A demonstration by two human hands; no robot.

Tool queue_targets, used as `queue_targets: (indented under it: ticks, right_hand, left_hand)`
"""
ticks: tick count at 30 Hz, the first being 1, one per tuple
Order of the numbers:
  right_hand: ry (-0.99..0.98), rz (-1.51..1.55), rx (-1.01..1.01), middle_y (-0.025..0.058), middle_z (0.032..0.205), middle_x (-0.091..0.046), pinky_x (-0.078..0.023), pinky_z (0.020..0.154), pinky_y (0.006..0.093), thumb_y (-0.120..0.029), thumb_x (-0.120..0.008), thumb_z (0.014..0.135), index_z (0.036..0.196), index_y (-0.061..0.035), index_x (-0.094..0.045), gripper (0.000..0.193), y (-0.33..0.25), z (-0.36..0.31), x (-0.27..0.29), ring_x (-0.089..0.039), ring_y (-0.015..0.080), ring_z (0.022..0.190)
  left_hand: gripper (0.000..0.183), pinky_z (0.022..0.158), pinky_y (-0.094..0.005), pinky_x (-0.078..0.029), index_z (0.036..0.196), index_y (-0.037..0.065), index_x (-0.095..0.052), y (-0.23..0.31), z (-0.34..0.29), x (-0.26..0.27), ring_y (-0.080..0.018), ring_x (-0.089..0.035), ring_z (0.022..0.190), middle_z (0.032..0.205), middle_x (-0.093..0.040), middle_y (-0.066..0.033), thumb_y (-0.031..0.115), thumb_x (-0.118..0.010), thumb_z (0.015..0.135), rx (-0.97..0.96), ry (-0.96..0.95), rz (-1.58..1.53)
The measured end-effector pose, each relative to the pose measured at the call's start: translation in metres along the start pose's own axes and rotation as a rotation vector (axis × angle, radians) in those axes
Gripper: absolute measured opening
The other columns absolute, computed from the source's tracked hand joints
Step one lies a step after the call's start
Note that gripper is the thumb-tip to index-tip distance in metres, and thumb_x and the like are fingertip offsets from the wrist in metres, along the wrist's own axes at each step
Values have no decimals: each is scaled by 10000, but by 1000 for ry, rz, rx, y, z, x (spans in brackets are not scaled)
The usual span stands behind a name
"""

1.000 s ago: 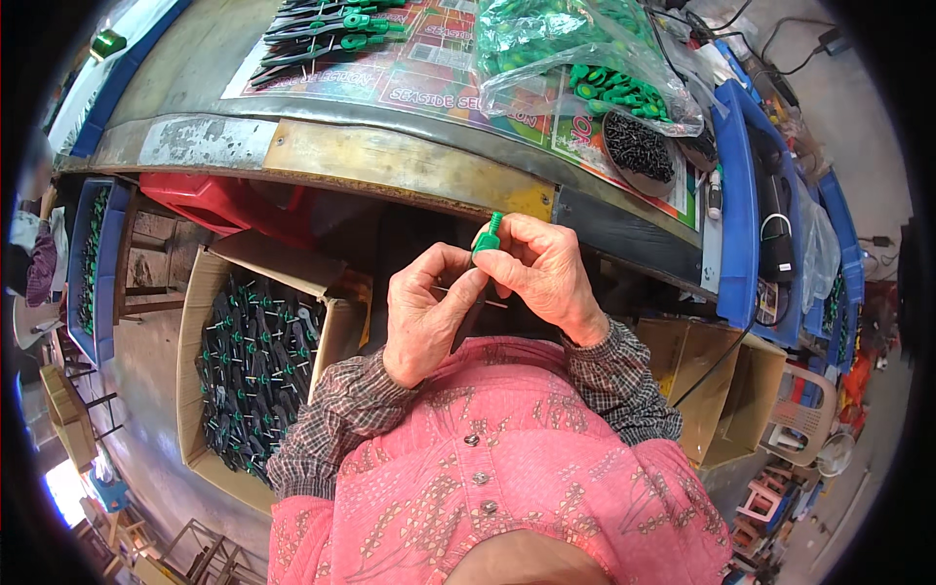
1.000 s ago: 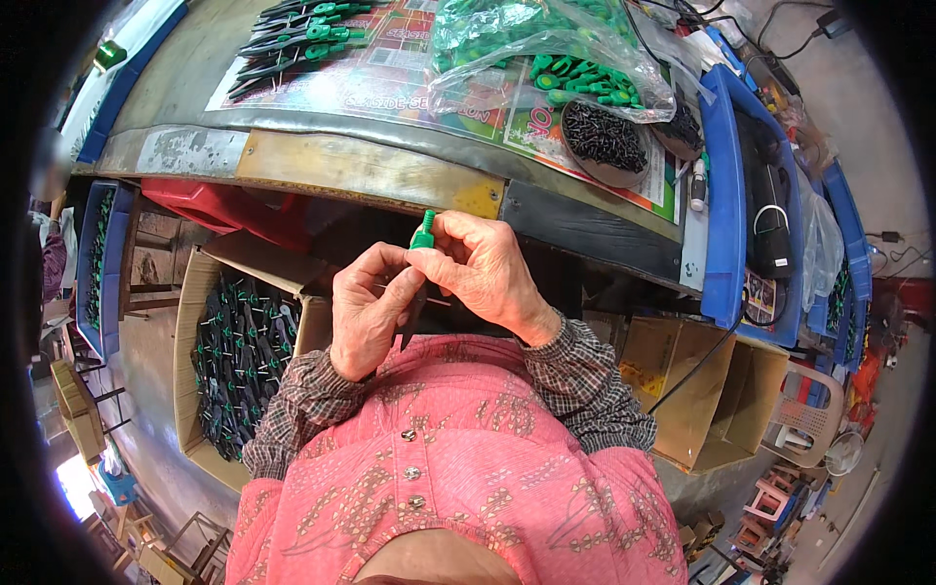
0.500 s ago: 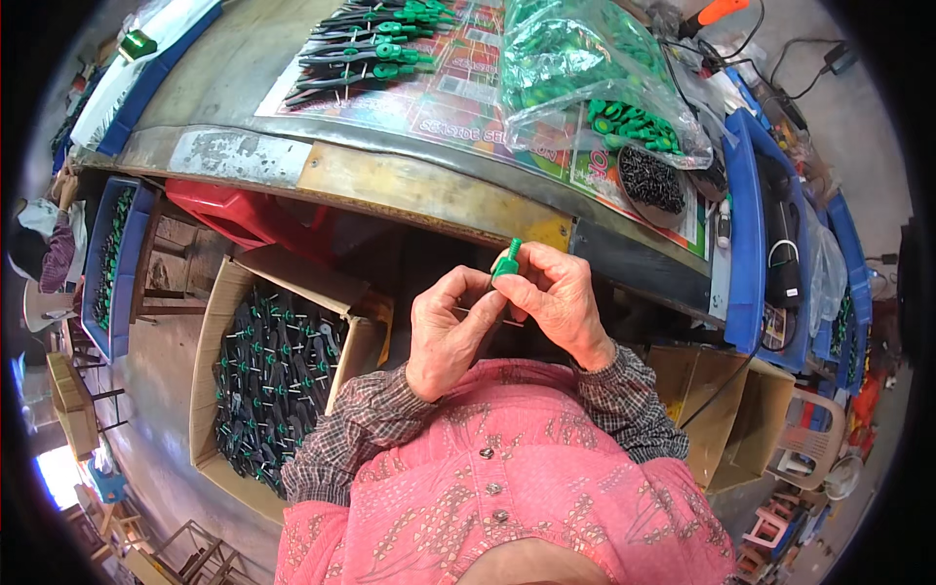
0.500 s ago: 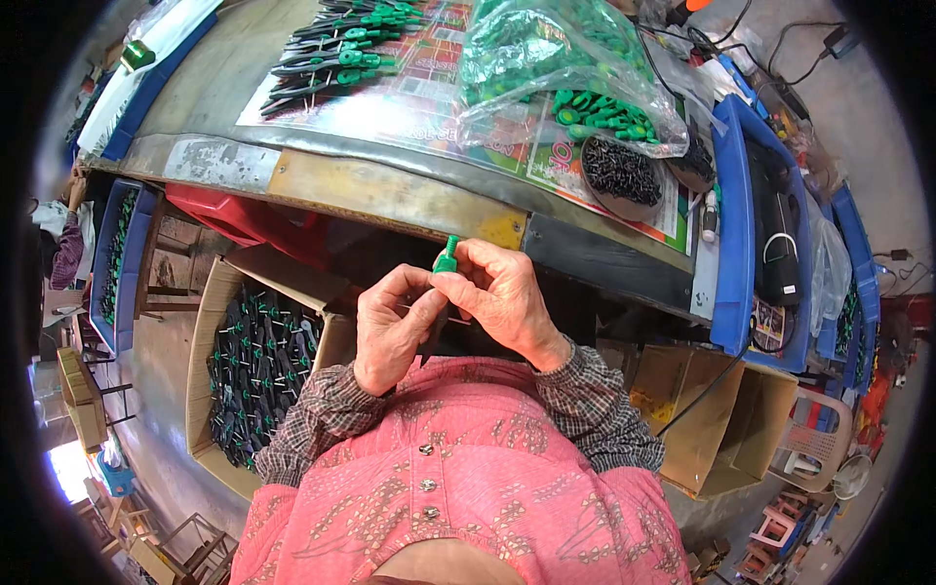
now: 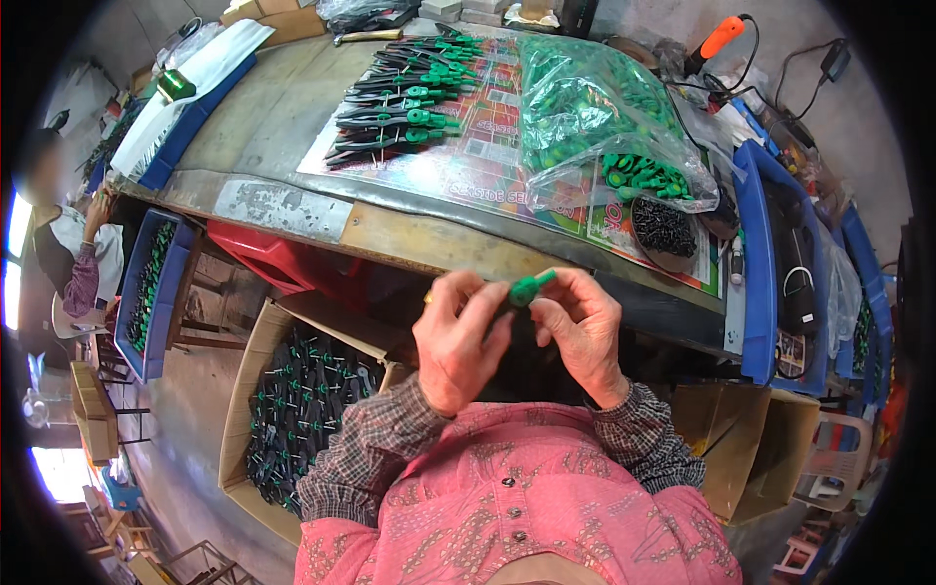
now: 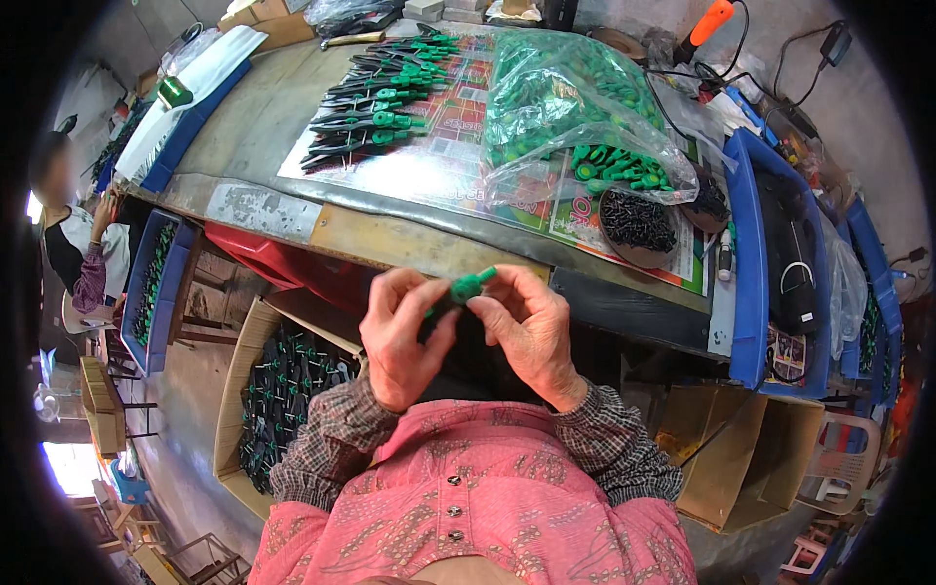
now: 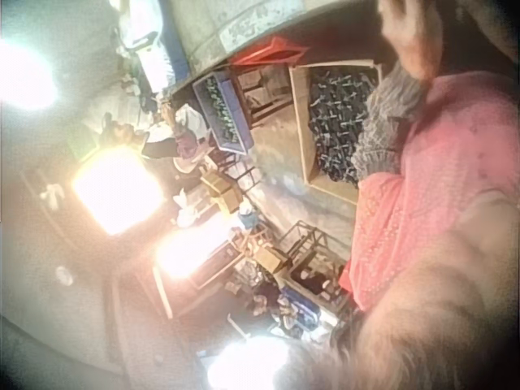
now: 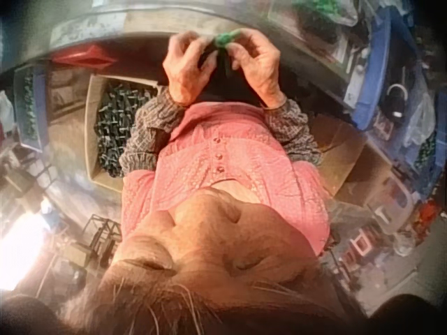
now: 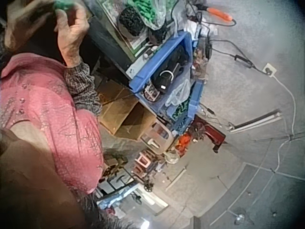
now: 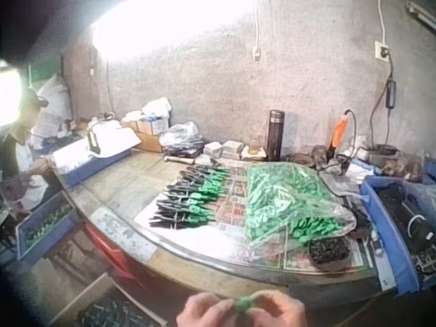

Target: The person assembles small green plastic parts and black plastic parts by hand.

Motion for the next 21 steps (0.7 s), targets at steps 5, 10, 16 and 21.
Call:
queue_targets:
  ticks: [5, 10, 16, 21]
  right_hand:
    - [7, -93, 56, 2, 762, -581, -395, 491, 173, -55, -643, 901, 1042, 15, -595, 164, -3, 8, 21, -503, 31, 555]
    - [-10, -143, 53, 6, 728, -579, -396, 484, 178, -52, -622, 904, 972, 18, -614, 97, -4, 13, 23, -513, 37, 540]
    - [-39, -187, 50, 1, 707, -571, -398, 476, 182, -49, -616, 904, 949, 18, -621, 82, -3, 14, 23, -513, 37, 534]
    - [-49, -207, 53, 0, 710, -571, -402, 478, 184, -49, -617, 904, 942, 22, -626, 81, -2, 13, 24, -512, 35, 538]
  left_hand:
    - [315, 737, -361, -498, 1030, 34, -643, -46, 50, 23, -302, -604, 862, 987, -550, -141, -4, -712, 725, -2, 66, 189]
    - [277, 776, -391, -459, 1017, 54, -640, -106, 97, 30, -312, -567, 916, 981, -580, -106, 45, -697, 746, -79, -6, 455]
    - [285, 802, -427, -404, 1023, 105, -667, -132, 122, 23, -288, -551, 988, 1006, -625, -54, 90, -698, 740, -150, -90, 624]
    - [244, 829, -420, -372, 984, 133, -668, -147, 122, 15, -272, -537, 989, 950, -610, -28, 139, -699, 742, -181, -71, 639]
Point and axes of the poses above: each hand's wrist, its own z-axis towards the middle knuckle, its own x-axis out of the back of the hand, y = z × x, the point moved 3 cm from there along z, towards the middle knuckle
